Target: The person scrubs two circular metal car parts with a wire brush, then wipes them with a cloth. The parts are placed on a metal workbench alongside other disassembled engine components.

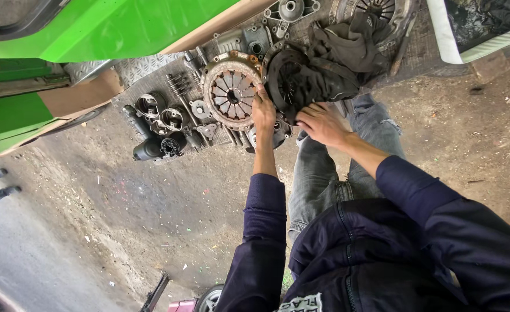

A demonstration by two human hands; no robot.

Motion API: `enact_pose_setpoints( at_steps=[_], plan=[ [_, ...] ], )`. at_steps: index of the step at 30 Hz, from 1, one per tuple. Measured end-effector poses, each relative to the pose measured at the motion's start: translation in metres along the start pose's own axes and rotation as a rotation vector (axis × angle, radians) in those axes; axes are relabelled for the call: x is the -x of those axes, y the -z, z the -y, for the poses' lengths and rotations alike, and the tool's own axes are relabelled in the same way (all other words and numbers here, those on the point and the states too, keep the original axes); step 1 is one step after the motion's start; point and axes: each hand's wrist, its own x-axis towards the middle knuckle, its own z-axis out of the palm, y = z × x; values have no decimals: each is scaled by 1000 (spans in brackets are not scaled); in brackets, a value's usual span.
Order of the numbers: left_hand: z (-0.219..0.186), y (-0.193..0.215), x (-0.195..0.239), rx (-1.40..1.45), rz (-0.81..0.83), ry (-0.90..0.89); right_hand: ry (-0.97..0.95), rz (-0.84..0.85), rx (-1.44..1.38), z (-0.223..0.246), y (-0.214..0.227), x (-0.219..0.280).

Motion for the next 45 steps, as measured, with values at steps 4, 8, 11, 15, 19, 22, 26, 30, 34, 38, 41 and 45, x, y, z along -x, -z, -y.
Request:
enact_pose_setpoints(
  at_steps=[4,8,11,15,19,22,26,30,34,38,41,45],
  plan=[
    [5,-8,-12,21,-49,-122,-82,-62,-94,5,-9,-4],
    [31,-12,-34,-42,-35,-262,-186,-33,-83,14,-35,-15],
    [43,-16,-44,-193,-96,-298,-29,123,13,-1,-46,4],
    [35,-16,-44,-135,-27,-165,52,189,208,-47,-51,51],
    [11,-2,-28,-87,70,-140,-84,205,230,-85,-59,60],
    [4,7,-8,-51,141,-151,-209,163,143,-80,-66,55],
    [-7,13,10,78,179,-264,-318,98,15,-54,-54,27],
    [-19,22,20,-1,152,-236,-403,-227,-214,-33,-25,-5],
    [-31,9,34,-73,92,-322,-496,-545,-414,-36,18,-26],
    [-35,0,44,-186,20,-294,-557,-657,-439,-42,46,-20],
    [-27,4,48,-197,-7,-267,-607,-708,-402,-48,50,-15],
    [-13,17,47,-178,-58,-284,-503,-638,-8,-48,34,-43]
  ],
)
